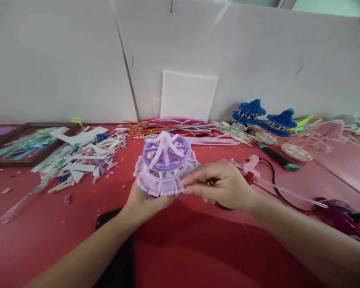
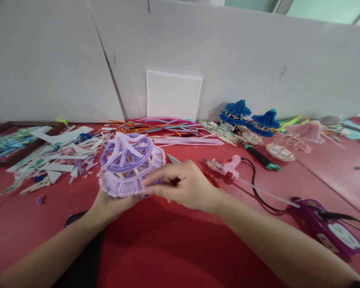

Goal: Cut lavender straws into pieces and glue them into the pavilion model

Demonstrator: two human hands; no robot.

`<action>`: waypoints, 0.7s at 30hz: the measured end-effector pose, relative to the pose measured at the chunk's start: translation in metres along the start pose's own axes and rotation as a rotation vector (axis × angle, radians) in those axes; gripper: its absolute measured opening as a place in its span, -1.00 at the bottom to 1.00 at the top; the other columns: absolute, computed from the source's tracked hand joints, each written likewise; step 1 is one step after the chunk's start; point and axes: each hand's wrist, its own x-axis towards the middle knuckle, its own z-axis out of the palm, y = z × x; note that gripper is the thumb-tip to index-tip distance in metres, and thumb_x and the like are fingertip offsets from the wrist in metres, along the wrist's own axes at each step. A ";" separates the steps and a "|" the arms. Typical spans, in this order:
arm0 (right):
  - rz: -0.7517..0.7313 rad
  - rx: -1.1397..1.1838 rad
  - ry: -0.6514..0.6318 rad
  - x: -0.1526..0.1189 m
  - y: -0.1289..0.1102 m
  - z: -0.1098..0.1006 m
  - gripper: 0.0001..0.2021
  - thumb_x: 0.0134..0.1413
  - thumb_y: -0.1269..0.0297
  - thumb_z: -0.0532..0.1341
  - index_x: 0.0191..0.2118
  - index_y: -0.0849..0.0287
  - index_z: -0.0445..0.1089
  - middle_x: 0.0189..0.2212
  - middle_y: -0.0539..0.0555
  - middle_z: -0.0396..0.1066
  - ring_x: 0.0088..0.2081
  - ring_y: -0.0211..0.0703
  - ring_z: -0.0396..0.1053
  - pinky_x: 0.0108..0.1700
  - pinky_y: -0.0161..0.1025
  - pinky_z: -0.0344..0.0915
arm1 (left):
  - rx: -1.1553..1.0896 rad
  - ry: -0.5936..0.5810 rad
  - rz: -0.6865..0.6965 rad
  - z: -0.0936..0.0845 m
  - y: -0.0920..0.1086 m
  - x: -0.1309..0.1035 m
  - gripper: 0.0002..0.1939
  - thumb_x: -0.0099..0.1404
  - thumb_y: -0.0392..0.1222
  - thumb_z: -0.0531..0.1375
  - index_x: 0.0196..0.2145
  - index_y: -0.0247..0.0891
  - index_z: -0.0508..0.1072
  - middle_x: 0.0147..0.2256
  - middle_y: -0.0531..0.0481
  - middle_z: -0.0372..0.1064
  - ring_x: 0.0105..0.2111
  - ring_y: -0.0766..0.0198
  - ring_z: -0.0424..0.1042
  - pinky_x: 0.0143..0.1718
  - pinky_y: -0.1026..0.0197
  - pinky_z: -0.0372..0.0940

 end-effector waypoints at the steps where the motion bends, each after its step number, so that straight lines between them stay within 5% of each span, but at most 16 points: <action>1: -0.022 0.001 0.000 0.000 0.000 0.001 -0.82 0.02 0.22 0.34 -0.28 0.22 0.57 -0.65 -0.02 0.42 -0.68 -0.42 0.23 -0.66 -0.47 0.12 | -0.003 -0.006 0.003 0.000 0.000 0.000 -0.58 0.10 -0.19 0.34 -0.06 -0.27 0.47 -0.03 -0.20 0.49 -0.03 0.01 0.47 0.07 -0.01 0.32; 6: -0.063 0.049 -0.006 -0.001 0.001 0.004 -0.87 -0.01 0.25 0.36 -0.32 0.15 0.58 -0.68 -0.04 0.41 -0.69 -0.40 0.25 -0.66 -0.46 0.17 | -0.010 -0.028 -0.009 -0.001 0.003 -0.001 -0.59 0.09 -0.20 0.35 -0.08 -0.28 0.47 -0.05 -0.19 0.51 -0.05 0.02 0.48 0.06 0.00 0.34; 16: 0.303 0.341 0.050 -0.003 0.001 0.017 -0.77 -0.13 0.17 0.39 -0.41 0.25 0.51 -0.78 -0.11 0.27 -0.79 -0.44 0.17 -0.79 -0.51 0.00 | 0.019 0.026 -0.050 -0.001 0.005 0.000 -0.61 0.04 -0.15 0.37 -0.15 -0.29 0.48 -0.14 -0.19 0.55 -0.14 0.02 0.53 -0.09 0.06 0.42; 21: 0.286 0.344 0.049 -0.001 -0.001 0.016 -0.79 -0.12 0.20 0.39 -0.42 0.26 0.51 -0.78 -0.12 0.27 -0.79 -0.45 0.16 -0.77 -0.51 0.00 | -0.003 0.029 -0.071 0.000 0.008 0.000 -0.58 0.04 -0.13 0.38 -0.14 -0.30 0.47 -0.13 -0.22 0.54 -0.13 -0.02 0.52 -0.08 0.02 0.41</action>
